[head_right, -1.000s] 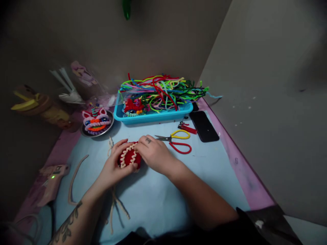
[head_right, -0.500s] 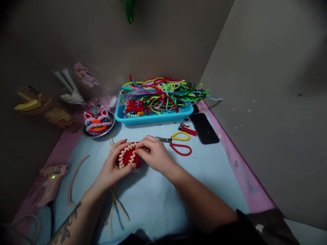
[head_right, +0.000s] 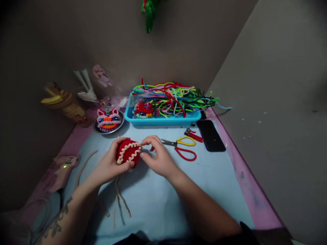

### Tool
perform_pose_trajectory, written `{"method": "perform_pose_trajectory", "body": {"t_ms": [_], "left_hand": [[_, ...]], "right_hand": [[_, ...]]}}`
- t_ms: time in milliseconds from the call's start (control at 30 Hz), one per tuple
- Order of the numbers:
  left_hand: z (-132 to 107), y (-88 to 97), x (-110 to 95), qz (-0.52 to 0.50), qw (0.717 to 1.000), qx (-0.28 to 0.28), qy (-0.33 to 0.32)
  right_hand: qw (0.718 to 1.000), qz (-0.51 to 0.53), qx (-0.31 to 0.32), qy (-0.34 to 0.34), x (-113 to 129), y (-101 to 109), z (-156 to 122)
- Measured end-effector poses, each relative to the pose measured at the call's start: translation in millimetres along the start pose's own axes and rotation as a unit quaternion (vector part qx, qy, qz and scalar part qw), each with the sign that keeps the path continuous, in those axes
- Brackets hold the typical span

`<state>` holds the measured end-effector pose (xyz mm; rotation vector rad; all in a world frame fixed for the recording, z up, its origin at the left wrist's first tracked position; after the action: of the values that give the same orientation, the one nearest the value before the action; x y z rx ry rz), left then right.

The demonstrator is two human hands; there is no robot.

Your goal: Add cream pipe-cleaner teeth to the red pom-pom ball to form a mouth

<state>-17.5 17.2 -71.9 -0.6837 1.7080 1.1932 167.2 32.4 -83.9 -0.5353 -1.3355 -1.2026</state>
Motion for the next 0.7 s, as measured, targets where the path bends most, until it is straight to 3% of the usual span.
{"method": "perform_pose_trajectory", "body": {"t_ms": [133, 233, 300, 533, 700], "left_hand": [[5.2, 11.8, -14.5, 0.134, 0.987, 0.086, -0.011], [16.5, 15.5, -20.0, 0.161, 0.973, 0.154, -0.055], [23.7, 17.7, -19.8, 0.131, 0.974, 0.166, -0.078], [29.8, 19.9, -5.0, -0.08, 0.988, 0.104, -0.082], [32.6, 9.1, 6.0, -0.155, 0.984, 0.063, -0.065]], "right_hand": [[0.989, -0.048, 0.103, 0.092, 7.2, -8.7, -4.4], [0.987, -0.021, 0.131, 0.095, -1.2, -13.0, -4.2], [0.989, 0.026, 0.123, 0.075, -10.4, -14.4, -2.9], [0.97, 0.226, 0.08, -0.033, -27.2, -24.9, -0.5], [0.964, 0.252, 0.026, -0.076, -30.3, -32.3, -2.0]]}}
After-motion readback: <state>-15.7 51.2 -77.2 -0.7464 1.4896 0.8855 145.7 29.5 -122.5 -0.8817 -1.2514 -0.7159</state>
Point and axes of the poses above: each hand's wrist, its own z-axis towards the middle knuckle, its own y-axis out of the back of the hand, x = y × z, the point moved 3 cm from there along z, towards the middle knuckle, and after that the axes turned 12 degrees about x, right-handed, at the moved point
